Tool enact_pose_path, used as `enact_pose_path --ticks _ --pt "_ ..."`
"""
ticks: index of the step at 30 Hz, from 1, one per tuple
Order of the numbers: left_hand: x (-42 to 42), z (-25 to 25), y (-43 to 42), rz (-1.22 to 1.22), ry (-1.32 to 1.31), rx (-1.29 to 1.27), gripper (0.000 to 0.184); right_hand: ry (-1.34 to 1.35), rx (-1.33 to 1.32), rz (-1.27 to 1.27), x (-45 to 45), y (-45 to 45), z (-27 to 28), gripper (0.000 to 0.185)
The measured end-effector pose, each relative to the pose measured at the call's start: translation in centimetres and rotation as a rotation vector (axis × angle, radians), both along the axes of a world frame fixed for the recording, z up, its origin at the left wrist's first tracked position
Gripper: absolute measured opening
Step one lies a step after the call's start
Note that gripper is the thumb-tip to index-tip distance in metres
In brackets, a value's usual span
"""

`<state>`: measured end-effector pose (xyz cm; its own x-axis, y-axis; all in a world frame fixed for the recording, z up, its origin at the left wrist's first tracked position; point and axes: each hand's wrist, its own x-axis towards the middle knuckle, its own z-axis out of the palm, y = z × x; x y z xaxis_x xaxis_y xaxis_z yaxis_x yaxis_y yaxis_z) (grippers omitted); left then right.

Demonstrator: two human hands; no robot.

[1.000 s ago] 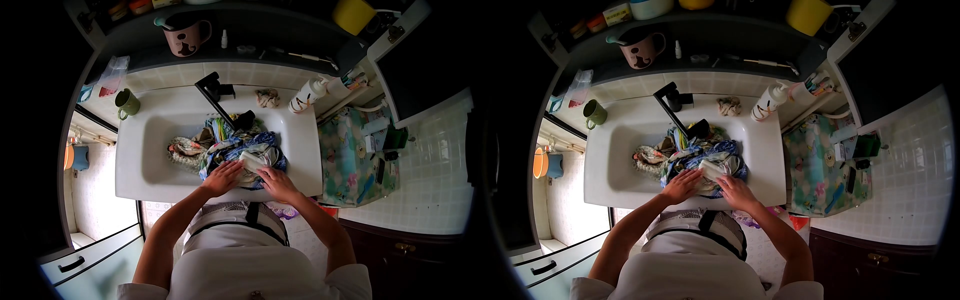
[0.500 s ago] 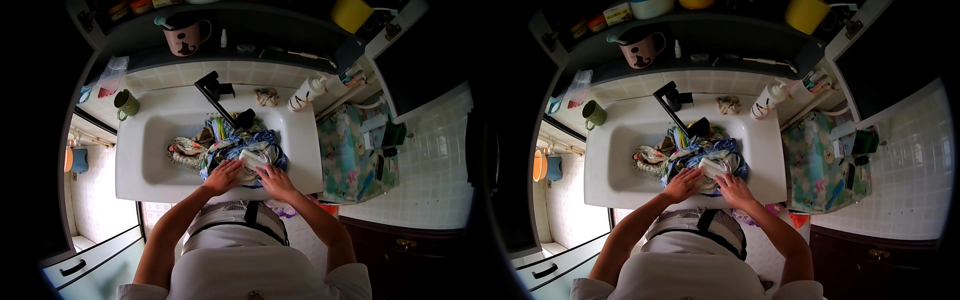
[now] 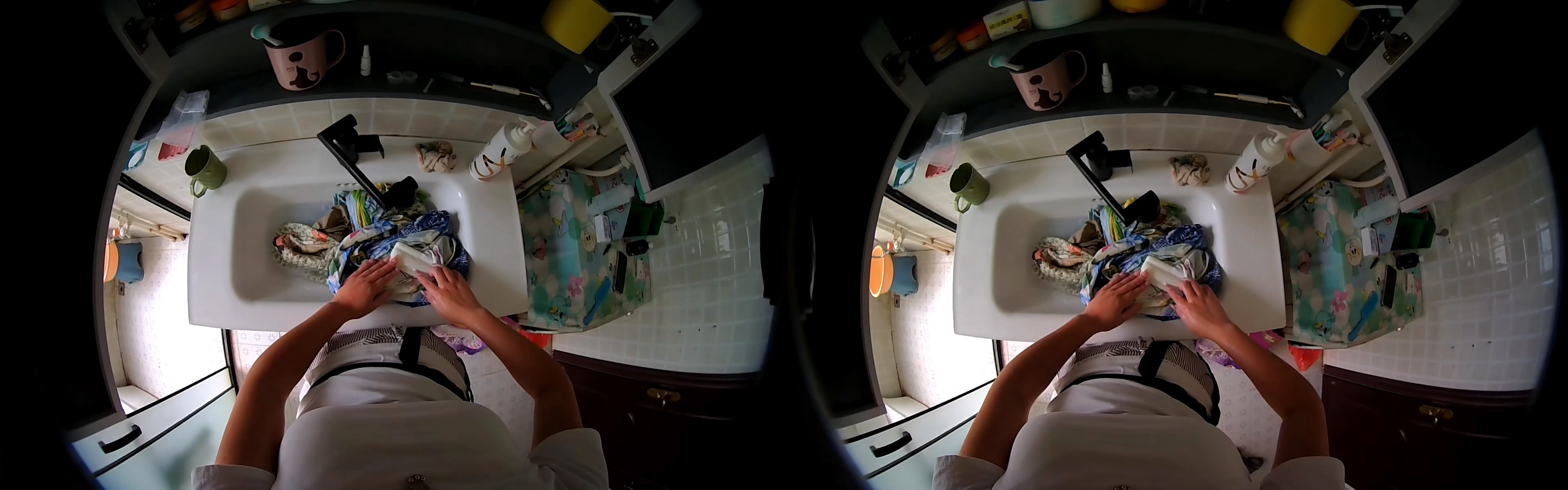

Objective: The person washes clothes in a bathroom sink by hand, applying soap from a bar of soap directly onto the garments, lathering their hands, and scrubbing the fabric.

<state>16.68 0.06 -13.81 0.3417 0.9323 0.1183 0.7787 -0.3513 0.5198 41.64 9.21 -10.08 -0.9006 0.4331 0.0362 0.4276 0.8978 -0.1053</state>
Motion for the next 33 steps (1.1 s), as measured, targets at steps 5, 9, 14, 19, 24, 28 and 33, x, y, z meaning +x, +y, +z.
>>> enact_pose_path --ticks 5,9,14,19,24,28,33 --pt "-0.1 0.3 0.2 -0.002 -0.022 -0.020 0.051 0.006 -0.001 0.002 -0.2 0.1 -0.1 0.049" --pt "-0.1 0.2 0.2 -0.005 -0.062 -0.041 0.050 0.151 -0.075 -0.014 -0.8 0.4 0.4 0.036" --pt "-0.2 0.5 0.0 0.015 -0.112 -0.061 0.052 0.457 -0.225 -0.074 -2.3 1.9 0.1 0.018" --pt "-0.5 0.6 0.0 0.025 -0.208 -0.088 0.055 0.555 -0.150 -0.034 -2.4 2.2 0.0 0.029" --pt "-0.5 0.5 0.2 0.027 -0.243 -0.087 0.054 0.510 -0.309 -0.155 -2.8 3.0 -1.0 0.064" --pt "-0.7 1.1 0.1 0.054 -0.310 -0.053 0.048 0.361 -0.348 -0.181 -3.3 2.7 -0.9 0.082" --pt "1.4 2.2 0.6 0.458 -0.974 -0.301 0.036 0.253 -0.275 -0.226 -5.0 2.6 -0.8 0.083"
